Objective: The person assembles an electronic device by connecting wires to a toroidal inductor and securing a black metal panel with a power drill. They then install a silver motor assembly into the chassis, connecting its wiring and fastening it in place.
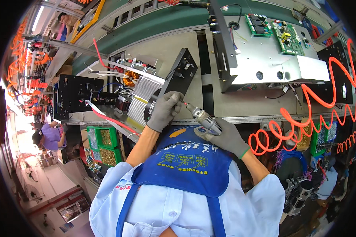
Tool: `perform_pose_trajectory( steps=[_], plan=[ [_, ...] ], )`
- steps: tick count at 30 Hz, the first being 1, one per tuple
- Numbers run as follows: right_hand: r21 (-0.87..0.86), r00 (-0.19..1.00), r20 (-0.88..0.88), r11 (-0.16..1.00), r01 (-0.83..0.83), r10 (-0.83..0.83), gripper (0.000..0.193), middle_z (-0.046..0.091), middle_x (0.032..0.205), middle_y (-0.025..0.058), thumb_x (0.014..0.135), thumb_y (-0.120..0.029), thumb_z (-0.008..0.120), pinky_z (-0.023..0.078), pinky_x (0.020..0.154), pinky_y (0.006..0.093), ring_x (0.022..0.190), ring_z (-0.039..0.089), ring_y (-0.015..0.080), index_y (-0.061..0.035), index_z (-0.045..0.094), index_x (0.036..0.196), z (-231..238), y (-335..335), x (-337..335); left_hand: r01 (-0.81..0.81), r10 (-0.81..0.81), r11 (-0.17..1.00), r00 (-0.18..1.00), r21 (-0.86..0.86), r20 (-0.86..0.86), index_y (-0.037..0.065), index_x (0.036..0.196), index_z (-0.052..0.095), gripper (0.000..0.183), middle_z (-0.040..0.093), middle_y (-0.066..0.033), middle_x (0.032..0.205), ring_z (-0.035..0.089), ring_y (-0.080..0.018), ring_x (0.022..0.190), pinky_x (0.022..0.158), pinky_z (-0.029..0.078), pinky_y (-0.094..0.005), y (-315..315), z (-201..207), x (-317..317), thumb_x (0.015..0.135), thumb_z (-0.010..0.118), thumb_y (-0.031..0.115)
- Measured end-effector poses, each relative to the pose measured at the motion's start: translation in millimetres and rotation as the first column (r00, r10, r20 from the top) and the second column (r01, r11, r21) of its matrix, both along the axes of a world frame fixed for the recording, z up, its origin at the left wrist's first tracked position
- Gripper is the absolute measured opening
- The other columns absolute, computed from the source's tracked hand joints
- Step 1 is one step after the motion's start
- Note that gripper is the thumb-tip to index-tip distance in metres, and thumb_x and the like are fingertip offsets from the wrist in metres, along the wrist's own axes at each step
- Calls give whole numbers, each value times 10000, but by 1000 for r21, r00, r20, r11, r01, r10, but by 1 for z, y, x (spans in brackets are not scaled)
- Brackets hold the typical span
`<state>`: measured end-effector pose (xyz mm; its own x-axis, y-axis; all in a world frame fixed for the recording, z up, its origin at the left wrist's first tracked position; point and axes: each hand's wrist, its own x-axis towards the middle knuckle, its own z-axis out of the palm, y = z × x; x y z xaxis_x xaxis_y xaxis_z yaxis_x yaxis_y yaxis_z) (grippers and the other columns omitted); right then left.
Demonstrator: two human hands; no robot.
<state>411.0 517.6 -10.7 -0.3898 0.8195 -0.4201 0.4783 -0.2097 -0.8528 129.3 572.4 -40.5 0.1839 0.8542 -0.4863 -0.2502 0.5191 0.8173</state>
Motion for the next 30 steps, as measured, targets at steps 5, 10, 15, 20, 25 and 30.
perform_pose_trajectory(
  steps=[5, 10, 15, 20, 25, 30],
  plan=[
    [-151, 999, -40, 988, -43, 37, 623, 714, 958, 109, 813, -377, 797, 565, 739, 354, 820, 704, 185, 2, 625, 1276, 11, 11, -15, -8, 7, 1000, 994, 11, 107, -3, 1117, 666, 346, 625, -9, 791, 533, -75, 602, 512, 383, -209, -3, -6, -16, 1032, 634, 331],
    [-592, 966, -256, 795, -131, -31, 583, 625, 784, 22, 852, -329, 761, 450, 493, 245, 561, 560, 61, -2, 594, 1304, 14, 20, -13, -18, 15, 998, 998, 55, 59, -27, 1157, 638, 433, 584, -15, 748, 489, -73, 600, 507, 353, -212, -3, 0, -17, 1027, 626, 386],
    [-436, 970, -200, 899, 35, -135, 509, 612, 765, 27, 877, -276, 732, 432, 460, 250, 544, 549, 67, 13, 580, 1267, 2, 15, -30, 86, 52, 969, 846, 232, -531, -8, 1127, 710, 455, 711, -105, 855, 682, -208, 758, 658, 522, -339, 15, -6, -34, 986, 664, 422],
    [-297, 979, -53, 939, 175, -199, 434, 641, 806, 73, 877, -269, 738, 478, 523, 286, 578, 585, 112, 7, 604, 1184, -13, 35, -35, 333, 141, 893, 429, 301, -892, -22, 1059, 718, 418, 700, -212, 831, 703, -313, 770, 691, 530, -390, 73, 6, -55, 936, 698, 376],
    [77, 995, 74, 995, 68, -74, 487, 682, 886, 148, 832, -315, 775, 539, 675, 366, 729, 666, 219, 16, 622, 1155, -47, 43, -30, 330, 284, 829, 447, 451, -848, -26, 993, 704, 317, 690, -181, 788, 686, -302, 711, 687, 531, -374, 62, -14, -64, 947, 659, 284],
    [-1, 996, 58, 997, 74, -73, 468, 707, 904, 193, 800, -332, 779, 544, 766, 414, 818, 713, 317, -7, 639, 1107, -46, 43, -33, -26, 122, 988, 742, 152, -659, -40, 968, 699, 282, 695, -126, 781, 686, -229, 746, 706, 523, -357, 29, -9, -106, 945, 621, 230]
  ],
)
